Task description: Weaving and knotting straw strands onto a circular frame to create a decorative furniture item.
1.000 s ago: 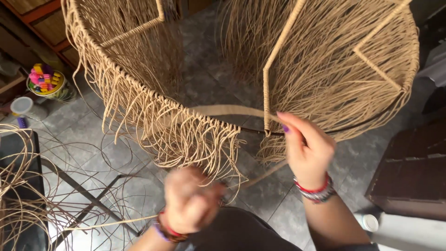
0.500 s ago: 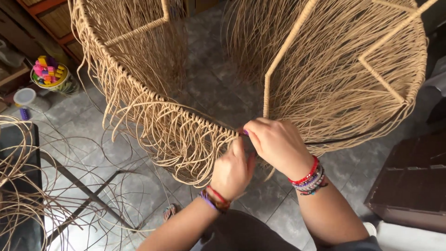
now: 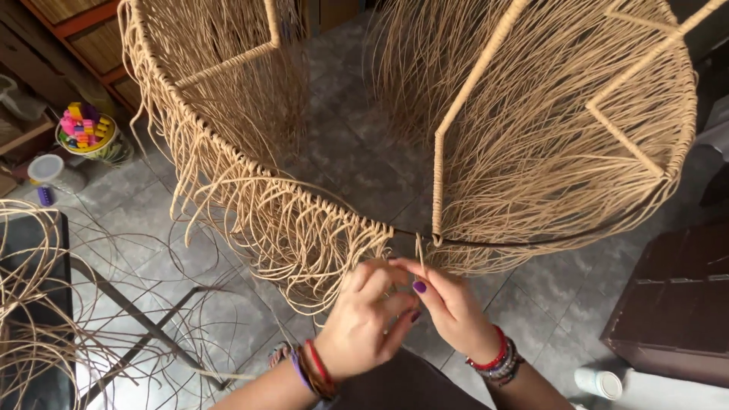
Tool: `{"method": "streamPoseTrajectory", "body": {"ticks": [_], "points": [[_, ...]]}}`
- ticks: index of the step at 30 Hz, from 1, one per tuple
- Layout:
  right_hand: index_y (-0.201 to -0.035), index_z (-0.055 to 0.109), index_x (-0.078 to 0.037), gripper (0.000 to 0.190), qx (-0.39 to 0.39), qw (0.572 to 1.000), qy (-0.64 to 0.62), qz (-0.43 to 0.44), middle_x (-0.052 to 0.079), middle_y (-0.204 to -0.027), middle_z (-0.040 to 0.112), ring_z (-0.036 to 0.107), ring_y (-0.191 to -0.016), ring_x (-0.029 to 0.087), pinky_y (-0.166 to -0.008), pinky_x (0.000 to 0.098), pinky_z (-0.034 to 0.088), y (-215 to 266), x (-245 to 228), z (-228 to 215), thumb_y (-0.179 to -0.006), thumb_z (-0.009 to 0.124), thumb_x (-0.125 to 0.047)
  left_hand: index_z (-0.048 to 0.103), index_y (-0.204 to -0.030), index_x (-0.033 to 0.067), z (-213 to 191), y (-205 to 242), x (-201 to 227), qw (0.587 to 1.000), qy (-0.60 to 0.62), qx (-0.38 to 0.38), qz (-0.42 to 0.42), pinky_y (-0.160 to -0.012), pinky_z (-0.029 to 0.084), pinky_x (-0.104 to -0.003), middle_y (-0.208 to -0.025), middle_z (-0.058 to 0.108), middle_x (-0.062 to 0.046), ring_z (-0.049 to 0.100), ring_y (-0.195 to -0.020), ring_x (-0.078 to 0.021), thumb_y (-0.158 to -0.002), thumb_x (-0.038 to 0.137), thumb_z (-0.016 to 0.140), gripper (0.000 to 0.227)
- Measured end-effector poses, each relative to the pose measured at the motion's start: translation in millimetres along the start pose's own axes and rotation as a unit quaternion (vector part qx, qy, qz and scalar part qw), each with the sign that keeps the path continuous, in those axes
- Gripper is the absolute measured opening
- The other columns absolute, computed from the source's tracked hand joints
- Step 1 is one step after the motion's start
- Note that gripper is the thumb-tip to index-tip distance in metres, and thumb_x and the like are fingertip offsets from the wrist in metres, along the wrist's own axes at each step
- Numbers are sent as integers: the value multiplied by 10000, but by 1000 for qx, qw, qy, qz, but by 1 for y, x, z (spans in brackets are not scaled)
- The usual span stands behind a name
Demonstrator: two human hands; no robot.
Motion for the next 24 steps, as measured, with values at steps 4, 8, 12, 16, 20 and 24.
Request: {"method": "streamPoseTrajectory", "body": {"ticks": [4, 8, 12, 16, 20, 24], "points": [[-1362, 547, 22, 453, -84, 992, 63, -69, 181, -1379, 645, 662, -1243, 307, -1069, 385, 482, -5, 4, 5, -1040, 415, -269, 593, -954, 109, 16, -7, -25, 960, 266, -34, -78, -805, 450, -365, -883, 616, -39, 577, -794, -210, -1038, 174, 540, 118], [-1229, 591, -53, 370, -81, 970, 186, -132, 111, -1118, 712, 741, -959, 293, -821, 386, 578, -1, 19, 8, -865, 630, -108, 516, -1008, 115, 68, 26, -41, 765, 562, -55, -310, -499, 456, -252, -842, 606, -32, 507, -573, -89, -1011, 106, 587, 72], [-1005, 590, -97, 240, -76, 964, 215, -135, 27, -826, 671, 687, -674, 214, -626, 357, 545, -1, 15, 1, -781, 636, -25, 542, -1077, 123, 25, 3, 4, 878, 393, -175, -211, -485, 507, -226, -751, 615, 7, 652, -484, -100, -1010, 82, 611, 104], [-921, 590, -60, 96, -51, 935, 293, -193, 72, -842, 629, 624, -598, 246, -505, 396, 490, -4, 8, -4, -952, 633, -140, 585, -1077, 3, -17, -32, 17, 980, 192, -55, 17, -909, 574, -370, -1228, 551, -158, 645, -1056, -290, -1051, 122, 520, 138], [-816, 584, -60, 165, 54, 918, 316, -235, 63, -796, 620, 608, -604, 242, -557, 397, 487, 3, -2, -16, -966, 605, -126, 590, -993, 19, -19, -55, 7, 987, 146, 4, 64, -747, 535, -342, -939, 581, -105, 625, -818, -254, -1058, 166, 545, 167], [-1144, 700, -37, 274, 242, 914, 248, -210, 15, -880, 779, 754, -712, 88, -666, 240, 587, 15, 3, -43, -899, 799, -109, 544, -989, 129, -8, -72, -9, 990, 103, 77, -62, -597, 488, -309, -778, 633, -23, 647, -640, -185, -1015, 177, 634, 105]]}}
Point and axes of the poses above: each hand's wrist, its own y-axis away from the middle knuckle, its own z-axis out of the palm, x = y × z, the point moved 9 cm from there along -y, towards the middle knuckle
